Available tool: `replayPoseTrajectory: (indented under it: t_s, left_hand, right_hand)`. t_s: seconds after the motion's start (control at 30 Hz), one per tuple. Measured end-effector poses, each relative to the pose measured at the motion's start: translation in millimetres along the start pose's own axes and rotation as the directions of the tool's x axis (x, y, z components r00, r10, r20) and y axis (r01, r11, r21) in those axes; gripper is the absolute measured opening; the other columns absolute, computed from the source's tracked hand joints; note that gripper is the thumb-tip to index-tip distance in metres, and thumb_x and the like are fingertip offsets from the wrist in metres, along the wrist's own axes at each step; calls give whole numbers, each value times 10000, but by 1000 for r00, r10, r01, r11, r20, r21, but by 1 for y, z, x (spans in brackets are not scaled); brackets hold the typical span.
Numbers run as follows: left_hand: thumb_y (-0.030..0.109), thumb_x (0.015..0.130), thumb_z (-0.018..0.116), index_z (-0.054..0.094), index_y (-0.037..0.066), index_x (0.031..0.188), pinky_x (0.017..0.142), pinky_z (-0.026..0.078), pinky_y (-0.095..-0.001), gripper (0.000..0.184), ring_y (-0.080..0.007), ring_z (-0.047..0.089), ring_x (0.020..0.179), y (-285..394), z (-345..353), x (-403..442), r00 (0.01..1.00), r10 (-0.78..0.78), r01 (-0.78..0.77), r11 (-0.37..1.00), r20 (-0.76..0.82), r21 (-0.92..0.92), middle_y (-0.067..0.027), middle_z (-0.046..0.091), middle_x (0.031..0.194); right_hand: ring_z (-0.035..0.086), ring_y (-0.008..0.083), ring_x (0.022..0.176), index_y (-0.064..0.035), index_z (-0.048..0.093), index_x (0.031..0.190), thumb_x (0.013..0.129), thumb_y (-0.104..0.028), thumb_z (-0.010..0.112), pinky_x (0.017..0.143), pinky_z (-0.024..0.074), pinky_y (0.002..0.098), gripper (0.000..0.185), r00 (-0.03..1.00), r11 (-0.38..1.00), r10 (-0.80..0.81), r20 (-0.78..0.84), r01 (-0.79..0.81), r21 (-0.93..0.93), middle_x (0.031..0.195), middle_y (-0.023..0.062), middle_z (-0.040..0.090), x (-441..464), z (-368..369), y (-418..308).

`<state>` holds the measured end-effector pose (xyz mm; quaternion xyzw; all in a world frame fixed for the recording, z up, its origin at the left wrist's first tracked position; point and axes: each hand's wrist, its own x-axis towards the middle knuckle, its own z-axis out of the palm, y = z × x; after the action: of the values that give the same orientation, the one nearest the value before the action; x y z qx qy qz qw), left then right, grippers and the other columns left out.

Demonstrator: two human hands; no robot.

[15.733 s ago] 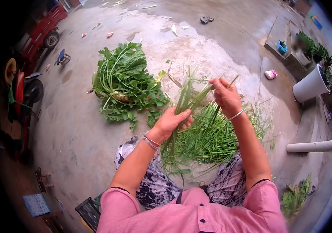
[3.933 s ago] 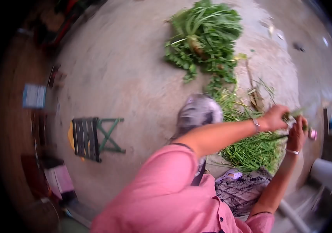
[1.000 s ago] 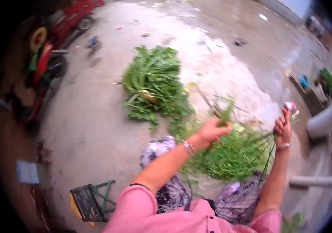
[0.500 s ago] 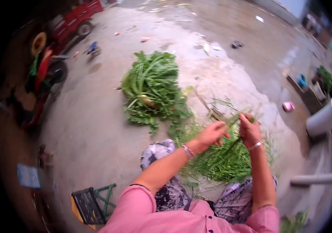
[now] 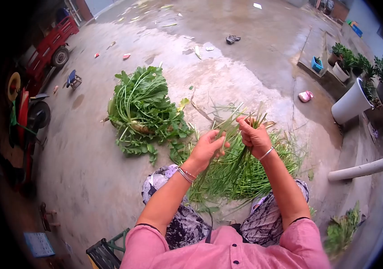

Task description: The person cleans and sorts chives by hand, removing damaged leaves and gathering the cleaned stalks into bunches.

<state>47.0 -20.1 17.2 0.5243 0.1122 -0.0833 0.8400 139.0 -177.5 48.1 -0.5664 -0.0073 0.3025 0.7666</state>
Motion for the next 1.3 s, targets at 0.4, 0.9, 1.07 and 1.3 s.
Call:
replayPoseTrajectory:
  t_s: [0.4,0.9,1.07,1.3]
  left_hand:
    - [192,893,514,483,91,1000,500,387,-175,150,-57,518,583,3,-12,3,995,-22,9,991,-93,-132,-25,586,796]
    - [152,906,462,482,81,942,496,399,-226,82,-98,520,584,-17,-29,11,957,-216,192,972,-196,-133,-38,573,768]
    - [163,910,460,488,80,936,513,402,-223,91,-101,516,595,-31,-51,16,908,-340,300,936,-247,-183,-38,569,789]
    - [155,881,513,515,91,951,498,407,-204,95,-91,528,587,-38,-75,47,829,-452,374,886,-330,-273,-21,576,751]
  right_hand:
    - [286,9,428,-35,550,975,862,-213,579,360,206,162,213,996,997,-42,-81,47,65,653,-49,447,0,-40,-9]
    - [277,27,434,-18,536,977,915,-251,479,367,233,167,248,978,976,77,-195,-34,213,660,-25,455,22,-103,9]
    - [286,27,427,-9,533,986,921,-245,465,362,228,176,254,951,958,219,-219,-167,232,657,-16,460,53,-111,30]
    - [285,46,430,-3,521,957,935,-243,432,379,235,188,257,868,895,436,-237,-390,218,652,7,465,74,-107,46]
